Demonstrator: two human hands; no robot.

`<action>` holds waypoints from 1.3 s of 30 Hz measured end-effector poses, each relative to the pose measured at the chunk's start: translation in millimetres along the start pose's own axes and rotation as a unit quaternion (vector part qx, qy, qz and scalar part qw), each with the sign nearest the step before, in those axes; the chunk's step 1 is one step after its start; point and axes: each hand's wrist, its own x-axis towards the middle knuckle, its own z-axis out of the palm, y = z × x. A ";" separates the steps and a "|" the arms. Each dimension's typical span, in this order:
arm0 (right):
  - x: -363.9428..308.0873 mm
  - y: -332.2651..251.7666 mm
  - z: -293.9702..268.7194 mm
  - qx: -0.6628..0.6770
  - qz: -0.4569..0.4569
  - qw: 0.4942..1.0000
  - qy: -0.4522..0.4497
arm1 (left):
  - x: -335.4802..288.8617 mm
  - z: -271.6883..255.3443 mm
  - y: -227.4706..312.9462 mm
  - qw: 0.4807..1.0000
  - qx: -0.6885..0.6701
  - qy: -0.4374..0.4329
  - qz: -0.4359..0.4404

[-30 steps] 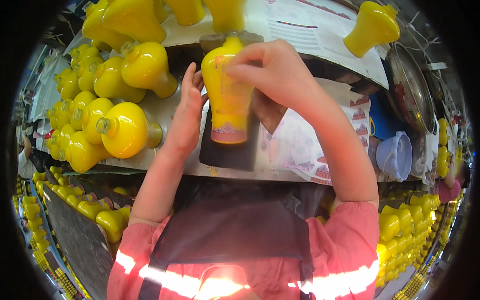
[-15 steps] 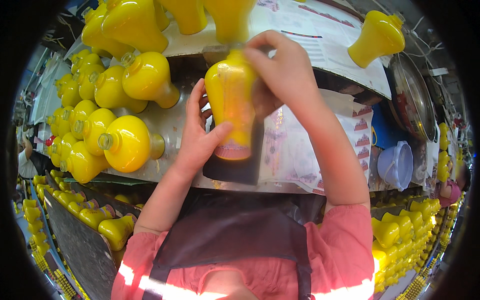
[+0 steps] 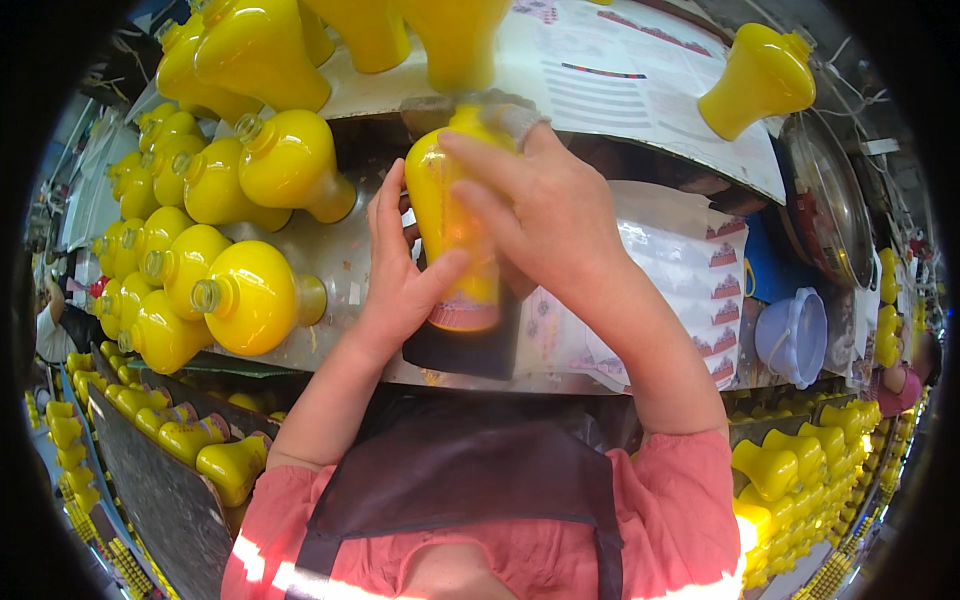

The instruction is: The person applies adhesive labels to yellow plastic bottles at a workbench. They peel labels from a sheet, wrap them around the bottle body, smooth them with fingers, and place the labeled bottles on a nearby tray. The process is repeated for multiple bottles.

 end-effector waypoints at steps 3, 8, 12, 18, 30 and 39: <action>0.1 -2.0 -4.1 -0.013 0.010 1.000 -0.021 | 0.3 -1.9 0.7 1.000 -0.018 -0.006 -0.010; 0.2 0.9 -13.0 0.075 0.033 0.997 0.007 | 8.4 -12.0 12.3 0.989 0.097 0.027 0.106; -7.3 2.1 -7.7 0.074 -0.009 0.996 0.050 | 26.4 -19.7 22.4 0.954 0.212 0.019 0.210; -19.8 5.7 12.6 -0.011 0.009 1.000 0.022 | 42.7 -14.3 26.8 0.933 0.278 0.003 0.227; -56.1 -0.2 17.8 0.260 0.236 0.935 -0.052 | 5.8 -9.9 -12.2 0.993 -0.083 -0.035 0.074; -70.0 8.2 26.8 0.376 0.284 0.880 -0.068 | 0.0 -11.1 -19.1 0.983 -0.168 -0.067 0.035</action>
